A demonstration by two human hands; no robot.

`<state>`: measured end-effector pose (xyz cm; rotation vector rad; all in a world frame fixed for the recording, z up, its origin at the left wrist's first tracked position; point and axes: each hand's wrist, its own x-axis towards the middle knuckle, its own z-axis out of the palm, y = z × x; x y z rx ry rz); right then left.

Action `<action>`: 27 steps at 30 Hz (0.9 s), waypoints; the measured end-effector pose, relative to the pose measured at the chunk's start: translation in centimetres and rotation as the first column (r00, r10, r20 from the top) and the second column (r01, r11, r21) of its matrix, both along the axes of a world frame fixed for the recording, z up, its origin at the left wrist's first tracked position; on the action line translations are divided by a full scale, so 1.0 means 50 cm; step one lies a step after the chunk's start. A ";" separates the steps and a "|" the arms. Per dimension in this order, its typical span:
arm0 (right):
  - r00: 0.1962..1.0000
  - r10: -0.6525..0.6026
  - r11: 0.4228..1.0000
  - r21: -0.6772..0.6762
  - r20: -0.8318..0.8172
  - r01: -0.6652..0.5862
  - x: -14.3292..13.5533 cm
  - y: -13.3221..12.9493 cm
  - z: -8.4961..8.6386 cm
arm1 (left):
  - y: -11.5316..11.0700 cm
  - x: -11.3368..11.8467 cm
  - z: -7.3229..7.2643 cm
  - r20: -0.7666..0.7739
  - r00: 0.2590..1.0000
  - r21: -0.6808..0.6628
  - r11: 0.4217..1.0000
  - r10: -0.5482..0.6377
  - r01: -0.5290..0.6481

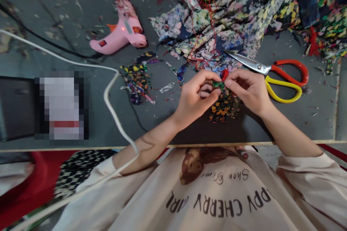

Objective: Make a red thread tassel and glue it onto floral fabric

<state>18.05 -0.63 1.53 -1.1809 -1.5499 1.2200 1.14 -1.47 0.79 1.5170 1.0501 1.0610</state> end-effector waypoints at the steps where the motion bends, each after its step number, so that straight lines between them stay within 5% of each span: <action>1: 1.000 -0.004 1.000 0.009 -0.001 0.004 0.000 -0.001 0.001 | 0.000 0.000 -0.001 0.003 1.000 0.004 1.000 -0.005 0.005; 8: 0.993 -0.114 0.991 -0.064 -0.011 0.114 0.003 0.000 0.004 | 0.004 0.000 0.000 -0.029 0.998 0.024 0.999 0.046 -0.046; 18: 0.998 -0.013 0.999 -0.039 -0.053 0.011 -0.007 -0.002 0.002 | 0.008 0.000 0.010 0.146 0.989 -0.137 0.990 0.001 0.019; 27: 0.999 0.031 0.998 -0.059 -0.007 -0.032 -0.007 -0.009 -0.002 | 0.009 0.009 0.016 0.066 0.993 -0.049 0.995 0.094 -0.091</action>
